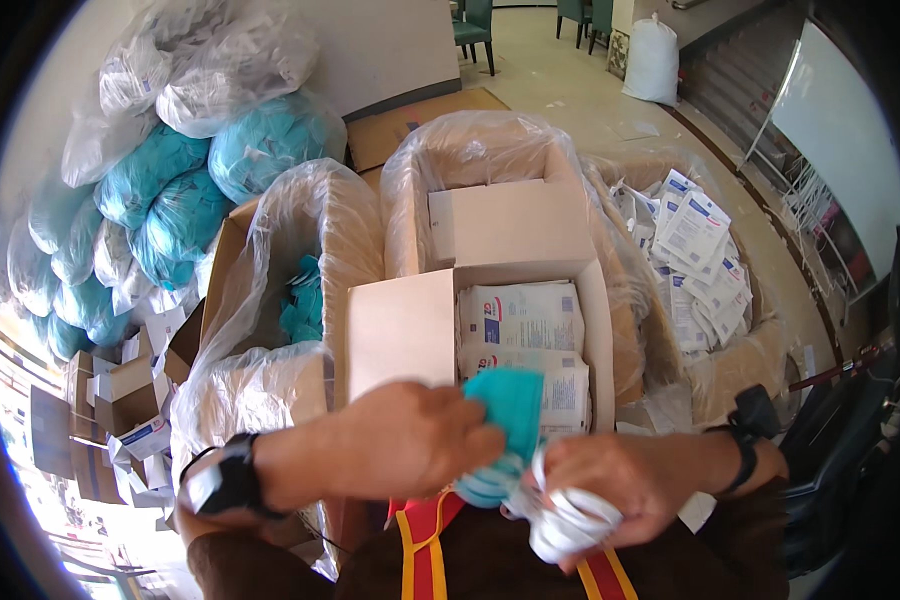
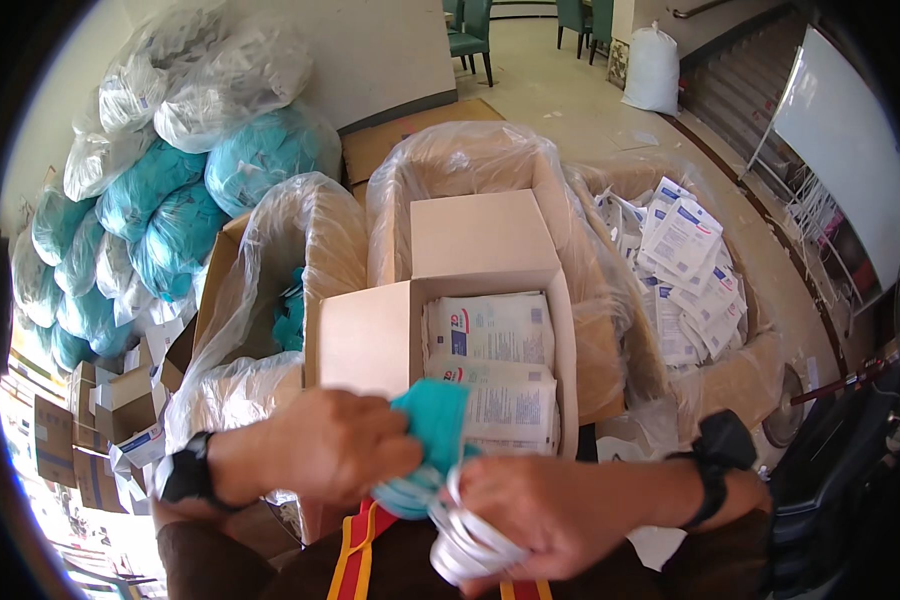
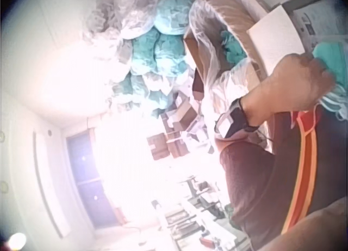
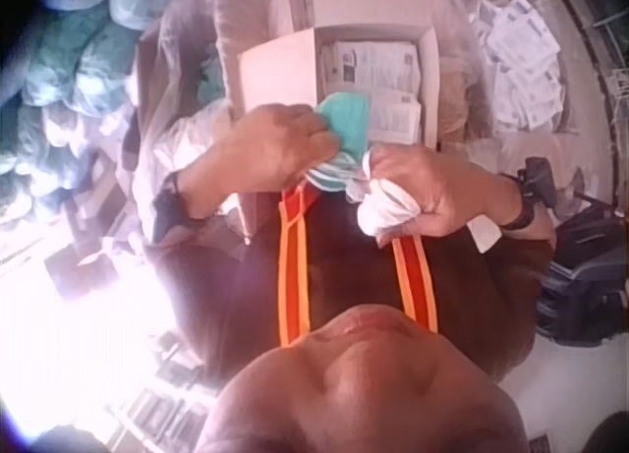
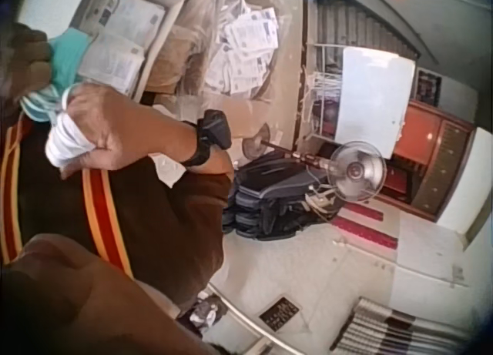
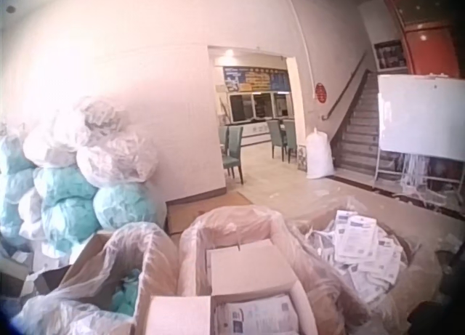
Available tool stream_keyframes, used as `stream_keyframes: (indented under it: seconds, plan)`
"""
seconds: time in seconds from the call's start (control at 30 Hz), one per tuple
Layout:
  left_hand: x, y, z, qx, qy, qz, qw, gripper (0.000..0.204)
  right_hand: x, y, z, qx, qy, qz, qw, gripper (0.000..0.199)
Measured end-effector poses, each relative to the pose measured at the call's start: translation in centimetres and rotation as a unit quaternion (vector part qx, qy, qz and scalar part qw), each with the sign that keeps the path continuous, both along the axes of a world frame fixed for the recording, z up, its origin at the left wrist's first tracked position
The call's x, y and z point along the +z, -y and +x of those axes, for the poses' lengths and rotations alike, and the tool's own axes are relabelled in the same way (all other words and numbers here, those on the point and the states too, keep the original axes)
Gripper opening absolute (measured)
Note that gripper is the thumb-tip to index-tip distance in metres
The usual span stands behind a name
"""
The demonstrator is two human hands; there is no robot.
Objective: Sorting and counting stacks of turquoise face masks and placing them into white cardboard boxes.
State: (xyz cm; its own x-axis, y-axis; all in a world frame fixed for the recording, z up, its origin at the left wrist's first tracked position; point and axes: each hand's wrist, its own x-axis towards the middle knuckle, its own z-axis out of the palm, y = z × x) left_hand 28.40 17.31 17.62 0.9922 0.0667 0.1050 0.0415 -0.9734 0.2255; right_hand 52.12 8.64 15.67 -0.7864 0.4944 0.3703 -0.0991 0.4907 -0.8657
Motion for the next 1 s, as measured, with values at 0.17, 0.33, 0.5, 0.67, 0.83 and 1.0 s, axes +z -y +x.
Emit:
stream_keyframes:
  seconds: [0.17, 0.33, 0.5, 0.67, 0.83, 1.0]
  plan:
    - [3.4, 1.8, -2.3, -0.010, -0.041, -0.016, 0.999, 0.012, 1.1, 3.3, 3.4, 0.008, 0.020, -0.081, 0.997, 0.033]
    - [3.1, -1.0, -6.9, 0.197, 0.008, 0.047, 0.979, 0.025, 1.2, 5.5, 7.1, -0.277, -0.021, -0.303, 0.912, 0.026]
    - [2.8, -0.6, -1.8, 0.162, 0.034, 0.178, 0.970, 0.030, -0.5, 0.1, 4.1, -0.274, -0.026, -0.275, 0.921, 0.030]
    - [3.9, -2.4, 0.9, 0.166, 0.089, 0.262, 0.947, 0.027, -6.0, -4.9, 2.7, -0.302, -0.196, -0.409, 0.839, 0.056]
    - [4.3, -2.0, 3.7, 0.140, 0.100, 0.302, 0.938, 0.022, -7.2, -5.6, -1.3, -0.127, -0.207, -0.381, 0.892, 0.055]
    - [4.0, -3.7, 3.5, 0.146, 0.095, 0.333, 0.927, 0.014, -5.5, -3.9, -2.3, -0.010, 0.008, -0.351, 0.936, 0.052]
